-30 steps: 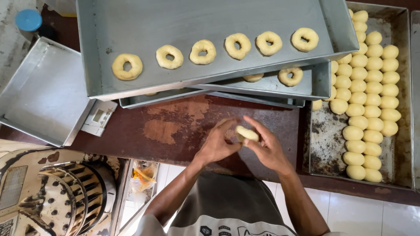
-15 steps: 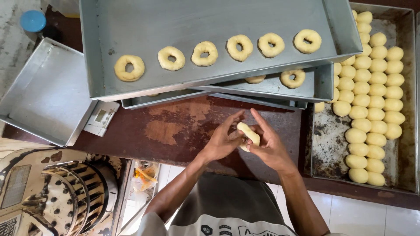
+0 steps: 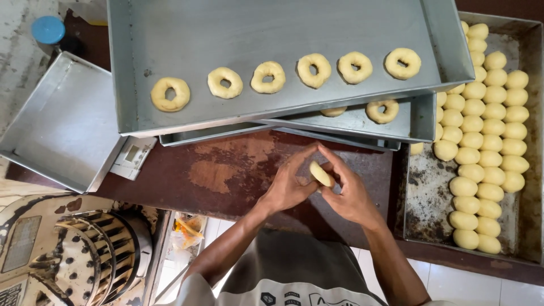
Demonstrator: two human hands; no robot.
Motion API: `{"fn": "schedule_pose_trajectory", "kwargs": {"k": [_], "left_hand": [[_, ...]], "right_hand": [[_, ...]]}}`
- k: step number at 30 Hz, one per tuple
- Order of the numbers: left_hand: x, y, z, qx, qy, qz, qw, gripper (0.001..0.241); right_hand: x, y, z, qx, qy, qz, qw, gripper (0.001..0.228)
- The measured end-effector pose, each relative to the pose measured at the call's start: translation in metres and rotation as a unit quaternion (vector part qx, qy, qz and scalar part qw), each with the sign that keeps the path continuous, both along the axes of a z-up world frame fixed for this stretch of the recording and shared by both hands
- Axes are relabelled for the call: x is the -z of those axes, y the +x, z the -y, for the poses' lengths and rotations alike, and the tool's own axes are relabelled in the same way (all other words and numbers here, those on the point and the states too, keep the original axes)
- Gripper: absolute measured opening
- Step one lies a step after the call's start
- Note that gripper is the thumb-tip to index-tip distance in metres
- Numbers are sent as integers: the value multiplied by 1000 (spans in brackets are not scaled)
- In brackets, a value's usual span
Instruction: The recorder is shaping balls of dough into rings and placing them on baking trays.
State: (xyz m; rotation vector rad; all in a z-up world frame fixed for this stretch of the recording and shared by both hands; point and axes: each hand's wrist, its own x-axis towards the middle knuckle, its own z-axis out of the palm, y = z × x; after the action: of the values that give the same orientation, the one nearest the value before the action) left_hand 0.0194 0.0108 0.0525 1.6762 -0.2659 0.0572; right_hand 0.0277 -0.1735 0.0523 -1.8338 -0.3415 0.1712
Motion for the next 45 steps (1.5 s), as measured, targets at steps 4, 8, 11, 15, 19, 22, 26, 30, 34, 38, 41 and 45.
{"fn": "schedule_pose_trajectory", "kwargs": {"k": [4,8,11,15,19,22,26,30,34,38,41,45], "left_hand": [[9,17,-7,4,44,24,999,47],[-22,46,-47,36,94,12,995,31],[-77,94,-113,-1,231,3,973,29],[-103,178,-208,-70,460,99,879,28],[-131,213,-265,-79,511,-76,853,36],[-112,234,-294,-106,520,-96,842,32],[-98,237,-307,-65,419,-127,897,27],[-75,242,-316,-69,464,-164,868,38],[-48,250,-336,-90,511,-114,847,54],[-46,244,-335,-92,530,-66,841,51],[-48,237,-333,-86,541,-64,834,57],[-96,192,-275,-69,443,227,864,56]], "right_hand": [[-8,3,-5,42,-69,92,993,76],[2,12,-4,58,-109,131,984,96],[2,8,9,40,-66,93,993,86],[4,-3,21,23,-83,44,995,70],[13,-12,33,46,-106,23,993,61],[12,-16,33,46,-121,1,992,55],[24,-20,39,46,-146,2,988,52],[20,-24,38,42,-132,5,990,50],[10,-25,33,57,-154,-25,986,49],[17,-22,44,64,-174,0,983,48],[15,-18,69,90,-193,45,976,47],[43,-2,157,250,-151,21,956,35]]}}
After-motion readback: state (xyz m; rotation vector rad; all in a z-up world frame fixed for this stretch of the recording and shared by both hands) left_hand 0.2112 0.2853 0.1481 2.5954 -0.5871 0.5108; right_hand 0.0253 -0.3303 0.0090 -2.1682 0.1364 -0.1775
